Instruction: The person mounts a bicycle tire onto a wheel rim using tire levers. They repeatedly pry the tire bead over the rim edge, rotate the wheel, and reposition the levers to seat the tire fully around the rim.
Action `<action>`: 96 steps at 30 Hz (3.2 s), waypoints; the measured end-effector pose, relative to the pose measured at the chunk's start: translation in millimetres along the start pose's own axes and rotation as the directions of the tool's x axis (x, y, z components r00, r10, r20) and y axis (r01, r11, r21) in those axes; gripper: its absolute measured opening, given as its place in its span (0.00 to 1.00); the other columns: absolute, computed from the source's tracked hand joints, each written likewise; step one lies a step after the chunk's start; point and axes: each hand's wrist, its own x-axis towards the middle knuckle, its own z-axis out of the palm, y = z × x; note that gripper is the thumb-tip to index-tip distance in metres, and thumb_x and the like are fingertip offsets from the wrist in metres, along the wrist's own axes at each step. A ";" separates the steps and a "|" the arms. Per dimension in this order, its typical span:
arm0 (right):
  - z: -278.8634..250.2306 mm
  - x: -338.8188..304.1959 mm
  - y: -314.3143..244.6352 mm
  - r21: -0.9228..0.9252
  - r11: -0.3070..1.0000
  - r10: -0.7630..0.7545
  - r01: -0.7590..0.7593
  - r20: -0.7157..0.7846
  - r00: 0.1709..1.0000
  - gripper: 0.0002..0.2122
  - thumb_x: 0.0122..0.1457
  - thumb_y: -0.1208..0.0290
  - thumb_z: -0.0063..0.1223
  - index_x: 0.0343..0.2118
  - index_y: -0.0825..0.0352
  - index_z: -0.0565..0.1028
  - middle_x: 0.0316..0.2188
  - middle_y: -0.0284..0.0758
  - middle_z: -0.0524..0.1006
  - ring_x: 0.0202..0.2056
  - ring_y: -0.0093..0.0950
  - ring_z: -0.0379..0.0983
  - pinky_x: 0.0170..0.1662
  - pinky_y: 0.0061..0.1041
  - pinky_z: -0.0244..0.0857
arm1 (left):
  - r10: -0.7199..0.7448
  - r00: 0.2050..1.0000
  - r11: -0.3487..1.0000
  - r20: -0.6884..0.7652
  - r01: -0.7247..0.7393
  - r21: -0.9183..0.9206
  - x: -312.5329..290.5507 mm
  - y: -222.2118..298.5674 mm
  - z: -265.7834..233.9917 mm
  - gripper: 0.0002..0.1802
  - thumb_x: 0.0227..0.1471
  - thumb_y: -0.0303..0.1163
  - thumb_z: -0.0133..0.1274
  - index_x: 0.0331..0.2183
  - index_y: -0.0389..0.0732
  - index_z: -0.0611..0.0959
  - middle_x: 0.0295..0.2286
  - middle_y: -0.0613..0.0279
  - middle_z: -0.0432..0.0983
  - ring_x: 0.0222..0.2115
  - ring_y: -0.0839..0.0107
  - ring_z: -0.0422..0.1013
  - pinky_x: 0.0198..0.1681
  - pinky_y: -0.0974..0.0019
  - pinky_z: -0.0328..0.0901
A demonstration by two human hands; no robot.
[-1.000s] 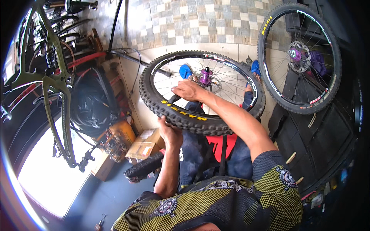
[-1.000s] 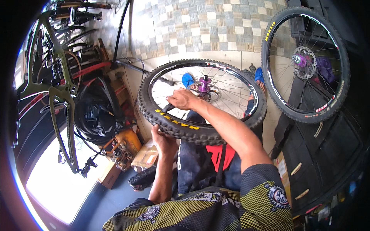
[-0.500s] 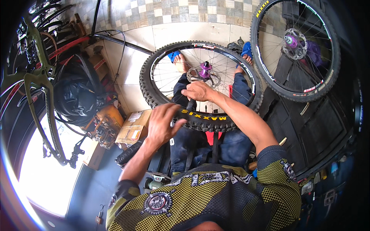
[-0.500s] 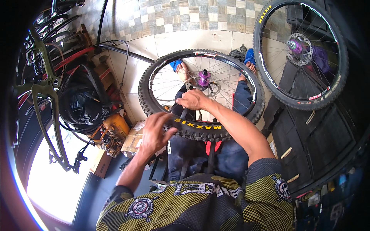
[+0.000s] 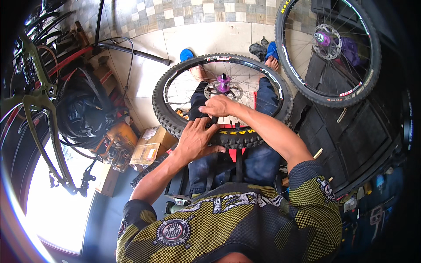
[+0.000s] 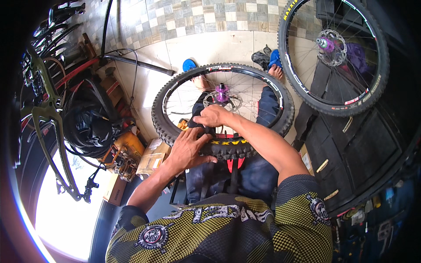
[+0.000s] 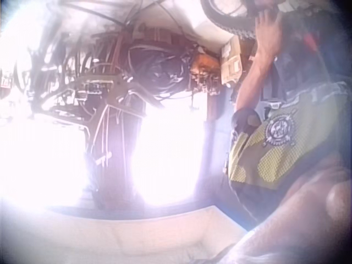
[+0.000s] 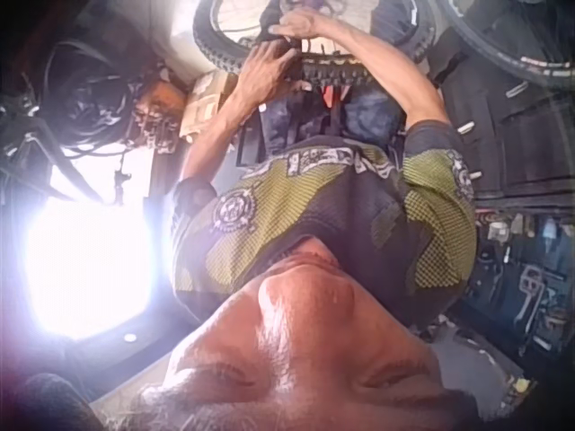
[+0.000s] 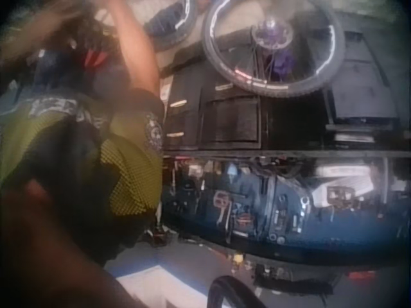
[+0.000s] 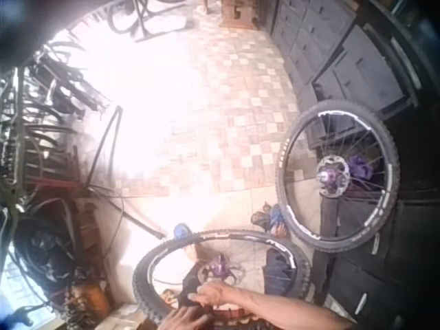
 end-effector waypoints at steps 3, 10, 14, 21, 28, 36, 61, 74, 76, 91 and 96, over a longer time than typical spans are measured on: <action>6.7 -1.4 7.2 -0.052 0.998 -0.027 0.027 0.004 1.000 0.32 0.67 0.41 0.43 0.20 0.69 0.79 0.23 0.53 0.78 0.30 0.55 0.75 0.38 0.51 0.65 | -0.002 1.000 1.000 -0.019 0.002 0.002 0.9 2.3 5.2 0.44 0.42 0.69 0.67 0.51 0.47 0.81 0.52 0.50 0.69 0.51 0.50 0.69 0.55 0.48 0.65; -1.1 6.0 -5.2 -0.052 0.998 0.028 -0.025 0.055 0.998 0.33 0.65 0.40 0.41 0.23 0.70 0.82 0.29 0.55 0.81 0.36 0.57 0.78 0.44 0.51 0.69 | -0.044 0.991 0.999 -0.130 0.046 0.012 8.6 8.8 25.8 0.39 0.50 0.70 0.59 0.42 0.41 0.81 0.48 0.49 0.68 0.47 0.50 0.69 0.49 0.48 0.68; 4.5 11.0 4.7 0.011 0.999 -0.032 0.032 -0.031 0.999 0.31 0.67 0.43 0.44 0.21 0.69 0.79 0.24 0.52 0.79 0.32 0.54 0.76 0.40 0.51 0.67 | -0.063 0.978 0.998 -0.200 0.063 -0.005 14.7 -2.1 26.7 0.33 0.56 0.66 0.55 0.35 0.41 0.80 0.38 0.52 0.70 0.40 0.51 0.70 0.45 0.50 0.68; 7.9 11.8 14.3 -0.028 0.998 -0.064 0.064 -0.001 0.998 0.31 0.67 0.43 0.45 0.23 0.72 0.77 0.26 0.55 0.77 0.34 0.56 0.75 0.40 0.50 0.65 | -0.022 0.963 0.999 -0.269 0.014 -0.030 32.1 -6.7 36.7 0.20 0.62 0.48 0.57 0.30 0.39 0.81 0.31 0.55 0.75 0.34 0.54 0.73 0.40 0.53 0.68; 0.1 17.0 28.3 0.076 0.991 -0.112 0.111 0.002 0.994 0.33 0.67 0.41 0.46 0.23 0.74 0.76 0.23 0.55 0.74 0.29 0.55 0.72 0.36 0.48 0.62 | -0.084 0.971 0.992 -0.222 0.061 -0.106 56.8 -14.1 34.6 0.20 0.67 0.43 0.50 0.28 0.41 0.85 0.27 0.54 0.80 0.29 0.51 0.78 0.34 0.50 0.73; -9.4 19.4 55.0 0.122 0.984 -0.136 0.128 0.058 0.989 0.32 0.68 0.42 0.49 0.25 0.75 0.75 0.23 0.50 0.71 0.27 0.47 0.67 0.34 0.43 0.60 | -0.082 0.980 0.981 -0.181 0.047 -0.188 79.2 -9.5 26.7 0.26 0.68 0.48 0.45 0.31 0.43 0.89 0.27 0.49 0.83 0.28 0.47 0.79 0.34 0.47 0.74; 15.3 -40.7 31.6 -0.195 0.981 -0.001 0.014 0.066 0.998 0.33 0.72 0.44 0.36 0.20 0.65 0.81 0.27 0.48 0.80 0.40 0.50 0.75 0.50 0.47 0.61 | -0.275 0.937 0.896 -0.214 0.169 -0.410 -30.8 -6.1 66.0 0.22 0.55 0.41 0.67 0.46 0.39 0.82 0.41 0.53 0.79 0.44 0.52 0.77 0.49 0.50 0.70; 23.2 -50.9 29.9 -0.238 0.970 0.057 -0.052 0.014 0.998 0.29 0.73 0.49 0.34 0.27 0.62 0.84 0.30 0.45 0.83 0.42 0.46 0.78 0.52 0.47 0.61 | -0.186 0.891 0.979 -0.415 0.133 -0.153 -67.2 18.2 119.2 0.26 0.40 0.32 0.70 0.44 0.40 0.83 0.42 0.56 0.78 0.45 0.52 0.73 0.53 0.48 0.65; 24.0 -51.9 29.9 -0.229 0.972 0.058 -0.060 -0.015 0.998 0.28 0.73 0.49 0.34 0.28 0.61 0.84 0.31 0.45 0.83 0.43 0.46 0.78 0.52 0.47 0.60 | -0.194 0.885 0.979 -0.423 0.144 -0.146 -65.0 19.0 122.5 0.26 0.39 0.32 0.70 0.43 0.40 0.83 0.42 0.57 0.78 0.43 0.53 0.73 0.51 0.49 0.65; 17.6 -49.0 20.4 -0.187 0.977 0.096 -0.098 -0.018 0.995 0.28 0.72 0.49 0.35 0.29 0.63 0.83 0.33 0.45 0.83 0.43 0.46 0.77 0.51 0.47 0.60 | -0.164 0.973 0.969 -0.164 0.127 -0.212 -45.6 16.2 65.0 0.40 0.43 0.40 0.72 0.57 0.42 0.75 0.52 0.55 0.73 0.55 0.53 0.67 0.58 0.50 0.59; 17.1 -50.7 22.0 -0.162 0.981 0.098 -0.107 -0.059 0.993 0.27 0.71 0.49 0.36 0.29 0.63 0.83 0.34 0.46 0.83 0.45 0.47 0.77 0.53 0.48 0.60 | -0.172 0.970 0.948 -0.172 0.116 -0.296 -39.0 18.4 76.8 0.38 0.44 0.41 0.72 0.56 0.43 0.78 0.51 0.58 0.74 0.55 0.53 0.67 0.59 0.50 0.59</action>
